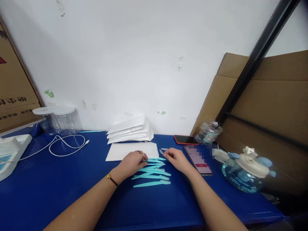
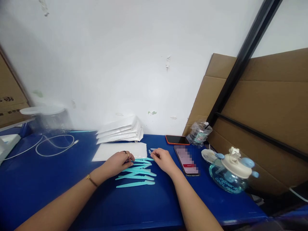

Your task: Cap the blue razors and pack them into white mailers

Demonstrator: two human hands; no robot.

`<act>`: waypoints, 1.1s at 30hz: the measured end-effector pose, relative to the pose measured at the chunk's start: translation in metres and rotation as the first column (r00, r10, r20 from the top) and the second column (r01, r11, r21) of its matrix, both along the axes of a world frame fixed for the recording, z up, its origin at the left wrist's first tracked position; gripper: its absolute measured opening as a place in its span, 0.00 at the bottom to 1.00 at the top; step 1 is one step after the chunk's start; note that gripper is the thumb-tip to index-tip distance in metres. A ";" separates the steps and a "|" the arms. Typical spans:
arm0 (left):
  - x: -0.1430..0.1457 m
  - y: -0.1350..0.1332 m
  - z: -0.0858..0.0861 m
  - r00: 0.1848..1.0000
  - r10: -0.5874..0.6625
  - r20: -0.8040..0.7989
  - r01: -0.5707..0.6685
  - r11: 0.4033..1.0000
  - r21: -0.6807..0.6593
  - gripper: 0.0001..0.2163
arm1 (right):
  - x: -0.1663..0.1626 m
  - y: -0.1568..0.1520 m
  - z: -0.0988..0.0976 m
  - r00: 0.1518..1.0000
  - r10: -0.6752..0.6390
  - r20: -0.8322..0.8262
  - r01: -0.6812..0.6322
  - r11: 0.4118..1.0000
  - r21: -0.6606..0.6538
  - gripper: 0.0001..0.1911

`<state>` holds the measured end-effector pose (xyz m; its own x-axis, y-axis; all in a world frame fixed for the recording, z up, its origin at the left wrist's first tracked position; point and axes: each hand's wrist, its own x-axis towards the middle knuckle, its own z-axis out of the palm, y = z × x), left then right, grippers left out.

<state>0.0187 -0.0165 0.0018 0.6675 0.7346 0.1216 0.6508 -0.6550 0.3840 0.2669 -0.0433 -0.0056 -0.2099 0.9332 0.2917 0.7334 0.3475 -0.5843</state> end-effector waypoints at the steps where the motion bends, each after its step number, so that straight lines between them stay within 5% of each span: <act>1: -0.001 0.001 -0.001 1.000 0.010 -0.022 -0.009 0.999 0.039 0.10 | 0.001 0.005 -0.003 0.998 -0.061 0.028 0.060 0.998 0.037 0.11; 9: 0.002 0.006 -0.004 0.989 0.049 -0.137 -0.026 0.986 0.164 0.10 | -0.011 0.026 -0.019 0.960 -0.223 0.169 0.221 0.975 0.031 0.04; 16: 0.004 0.006 -0.003 0.988 0.121 -0.093 -0.115 0.991 0.067 0.07 | 0.007 0.017 -0.015 0.987 -0.162 0.013 0.163 0.985 -0.056 0.04; 22: -0.001 0.006 -0.001 0.987 0.156 -0.031 -0.157 0.987 -0.035 0.07 | 0.017 0.003 0.003 0.966 0.010 -0.258 -0.065 0.976 -0.208 0.12; 33: -0.011 0.011 0.001 0.976 0.215 0.043 -0.210 0.973 -0.097 0.08 | 0.012 -0.002 0.010 0.951 0.039 -0.308 -0.107 0.973 -0.205 0.12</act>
